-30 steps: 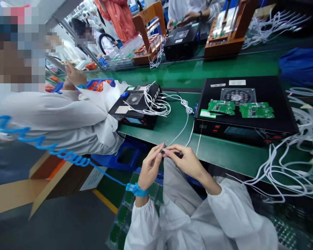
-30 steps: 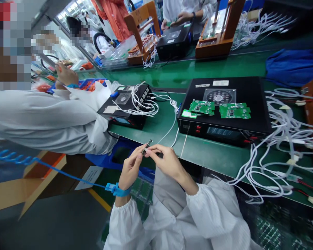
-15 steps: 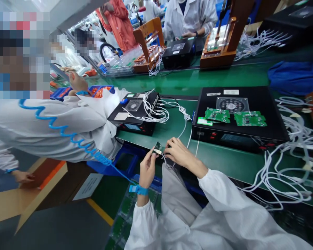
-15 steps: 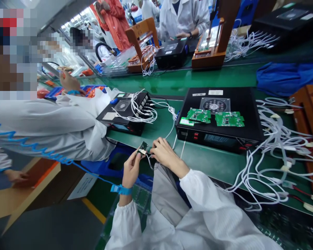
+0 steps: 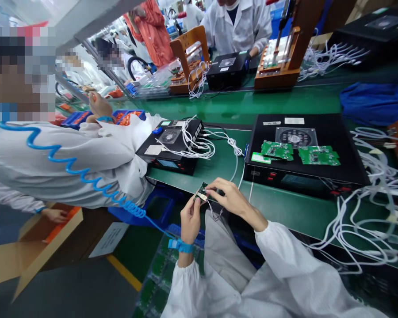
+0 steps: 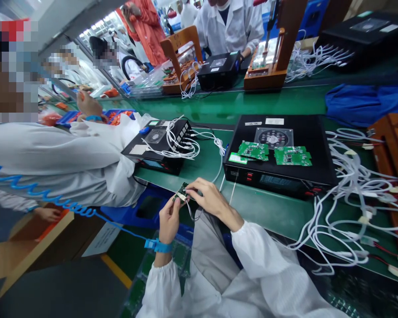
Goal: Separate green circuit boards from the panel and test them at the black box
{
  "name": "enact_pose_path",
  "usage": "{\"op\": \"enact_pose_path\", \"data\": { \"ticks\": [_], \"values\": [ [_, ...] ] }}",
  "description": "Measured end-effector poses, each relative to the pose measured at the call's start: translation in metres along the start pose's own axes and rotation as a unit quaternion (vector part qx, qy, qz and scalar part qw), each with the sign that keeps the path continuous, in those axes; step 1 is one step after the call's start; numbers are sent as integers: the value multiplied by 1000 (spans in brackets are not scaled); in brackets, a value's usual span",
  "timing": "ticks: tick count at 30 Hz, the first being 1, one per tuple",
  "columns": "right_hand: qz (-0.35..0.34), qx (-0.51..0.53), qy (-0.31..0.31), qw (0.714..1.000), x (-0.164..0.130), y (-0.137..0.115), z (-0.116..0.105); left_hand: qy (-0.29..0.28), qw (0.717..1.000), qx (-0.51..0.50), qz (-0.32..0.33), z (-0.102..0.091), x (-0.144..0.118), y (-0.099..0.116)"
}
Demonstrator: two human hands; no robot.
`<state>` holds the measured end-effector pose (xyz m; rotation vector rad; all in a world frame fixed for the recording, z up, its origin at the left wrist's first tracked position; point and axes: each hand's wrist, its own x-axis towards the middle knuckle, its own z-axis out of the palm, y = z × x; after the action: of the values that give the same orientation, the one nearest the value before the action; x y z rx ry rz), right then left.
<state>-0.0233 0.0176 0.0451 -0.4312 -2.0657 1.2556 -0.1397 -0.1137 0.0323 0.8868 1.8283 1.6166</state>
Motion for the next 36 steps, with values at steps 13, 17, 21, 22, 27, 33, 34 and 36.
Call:
{"op": "enact_pose_path", "data": {
  "ticks": [13, 17, 21, 22, 27, 33, 34, 36],
  "values": [
    [1, 13, 2, 1000, -3, 0, 2, -6, 1000, -15, -5, 2, -2, 4],
    [1, 29, 13, 999, -3, -2, 2, 0, 1000, -20, -4, 1, -2, 5],
    [-2, 38, 21, 999, -3, -2, 3, -1, 1000, -20, -2, 2, -3, 5],
    [-3, 41, 22, 999, -3, -2, 3, 2, 1000, -19, -1, 3, -3, 5],
    [-12, 54, 32, 998, -3, 0, 5, 14, 1000, -2, 7, 4, -3, 6],
    [11, 80, 21, 997, 1, -1, 5, 9, 996, 67, 54, 0, -2, 7],
    [22, 89, 19, 996, 3, 0, 5, 1, 995, 80, 65, -1, -2, 7],
    [47, 107, 17, 993, 5, 1, 5, -14, 991, 103, 87, -2, -1, 8]
  ]
}}
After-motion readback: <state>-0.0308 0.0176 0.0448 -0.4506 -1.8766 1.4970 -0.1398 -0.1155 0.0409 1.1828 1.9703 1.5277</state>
